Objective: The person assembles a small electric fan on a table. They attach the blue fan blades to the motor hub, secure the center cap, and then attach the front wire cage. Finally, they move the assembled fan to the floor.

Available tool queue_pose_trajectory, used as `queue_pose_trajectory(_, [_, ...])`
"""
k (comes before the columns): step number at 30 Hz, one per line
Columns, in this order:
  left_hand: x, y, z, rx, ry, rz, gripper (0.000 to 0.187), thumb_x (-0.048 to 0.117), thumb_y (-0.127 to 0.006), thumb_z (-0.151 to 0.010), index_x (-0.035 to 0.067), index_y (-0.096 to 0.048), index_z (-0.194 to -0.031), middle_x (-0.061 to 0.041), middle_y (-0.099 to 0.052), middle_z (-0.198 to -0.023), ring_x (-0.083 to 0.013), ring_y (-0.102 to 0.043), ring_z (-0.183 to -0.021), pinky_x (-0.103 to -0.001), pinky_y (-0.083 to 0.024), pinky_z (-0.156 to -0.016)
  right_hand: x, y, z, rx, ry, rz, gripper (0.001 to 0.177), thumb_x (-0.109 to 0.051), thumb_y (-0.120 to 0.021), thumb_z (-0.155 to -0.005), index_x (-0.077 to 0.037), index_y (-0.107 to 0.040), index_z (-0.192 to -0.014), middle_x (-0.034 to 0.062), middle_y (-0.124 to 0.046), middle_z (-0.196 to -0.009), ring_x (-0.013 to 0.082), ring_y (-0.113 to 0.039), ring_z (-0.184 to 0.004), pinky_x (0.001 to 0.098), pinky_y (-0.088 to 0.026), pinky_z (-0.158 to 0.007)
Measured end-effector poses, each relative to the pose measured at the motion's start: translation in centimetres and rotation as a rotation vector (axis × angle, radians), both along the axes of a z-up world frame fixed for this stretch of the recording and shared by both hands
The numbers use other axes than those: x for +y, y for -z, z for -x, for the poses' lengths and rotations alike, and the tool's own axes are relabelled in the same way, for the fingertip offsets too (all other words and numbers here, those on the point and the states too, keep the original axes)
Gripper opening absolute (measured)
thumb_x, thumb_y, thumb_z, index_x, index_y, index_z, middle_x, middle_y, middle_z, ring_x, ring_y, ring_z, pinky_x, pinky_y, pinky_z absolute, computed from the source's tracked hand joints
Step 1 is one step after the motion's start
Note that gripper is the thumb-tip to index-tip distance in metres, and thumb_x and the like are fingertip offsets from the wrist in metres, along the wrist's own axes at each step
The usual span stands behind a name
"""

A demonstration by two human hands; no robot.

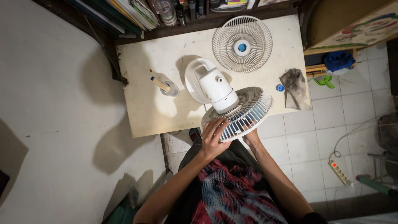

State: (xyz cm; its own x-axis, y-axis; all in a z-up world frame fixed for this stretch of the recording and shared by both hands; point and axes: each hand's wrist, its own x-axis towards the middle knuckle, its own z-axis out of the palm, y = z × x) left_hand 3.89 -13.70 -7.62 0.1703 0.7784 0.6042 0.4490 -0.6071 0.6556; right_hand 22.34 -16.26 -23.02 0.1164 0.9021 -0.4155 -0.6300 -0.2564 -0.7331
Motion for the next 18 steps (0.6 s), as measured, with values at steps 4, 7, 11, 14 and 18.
queue_pose_trajectory(4, [0.4, 0.4, -0.9, -0.020, -0.026, 0.007, 0.054, 0.016, -0.078, -0.059, 0.001, -0.057, -0.106, -0.014, -0.059, -0.105, -0.0253, -0.058, -0.095, -0.037, -0.046, -0.082, -0.3, -0.2, 0.0, 0.005, 0.050, 0.030, 0.044, 0.011, -0.047, -0.074, 0.003, -0.041, -0.116, 0.0142, -0.055, -0.103, 0.0229, -0.060, -0.088, 0.0328, -0.054, -0.073])
queue_pose_trajectory(7, [0.7, 0.1, -1.2, -0.021, -0.024, 0.011, 0.052, 0.016, -0.078, -0.061, 0.001, -0.057, -0.106, -0.013, -0.060, -0.105, -0.0246, -0.059, -0.093, -0.036, -0.047, -0.082, 0.2, -1.1, 0.4, 0.015, 0.056, 0.011, 0.049, 0.015, -0.045, -0.070, 0.003, -0.040, -0.117, 0.0148, -0.055, -0.104, 0.0233, -0.060, -0.089, 0.0324, -0.054, -0.074])
queue_pose_trajectory(11, [1.0, -1.2, -1.0, -0.018, -0.014, 0.037, 0.049, 0.013, -0.076, -0.060, 0.001, -0.058, -0.104, -0.012, -0.060, -0.104, -0.0262, -0.059, -0.094, -0.037, -0.047, -0.083, 0.4, -2.0, 0.7, 0.030, 0.084, 0.029, 0.046, 0.012, -0.049, -0.074, 0.003, -0.040, -0.118, 0.0138, -0.054, -0.105, 0.0221, -0.059, -0.090, 0.0316, -0.053, -0.075])
queue_pose_trajectory(14, [1.2, -1.7, -1.2, -0.020, -0.010, 0.038, 0.048, 0.013, -0.075, -0.060, 0.000, -0.058, -0.103, -0.013, -0.061, -0.103, -0.0262, -0.059, -0.094, -0.037, -0.047, -0.083, 0.5, -2.2, 0.6, 0.022, 0.084, 0.027, 0.046, 0.009, -0.052, -0.075, 0.002, -0.040, -0.118, 0.0134, -0.054, -0.105, 0.0215, -0.059, -0.090, 0.0309, -0.053, -0.075])
queue_pose_trajectory(18, [1.1, -1.8, -1.4, -0.016, -0.009, 0.039, 0.047, 0.013, -0.076, -0.061, 0.000, -0.058, -0.102, -0.013, -0.061, -0.101, -0.0258, -0.059, -0.094, -0.037, -0.047, -0.084, 0.5, -1.7, 0.4, 0.001, 0.065, 0.028, 0.045, 0.007, -0.055, -0.075, 0.004, -0.042, -0.118, 0.0128, -0.054, -0.105, 0.0205, -0.059, -0.090, 0.0299, -0.053, -0.075])
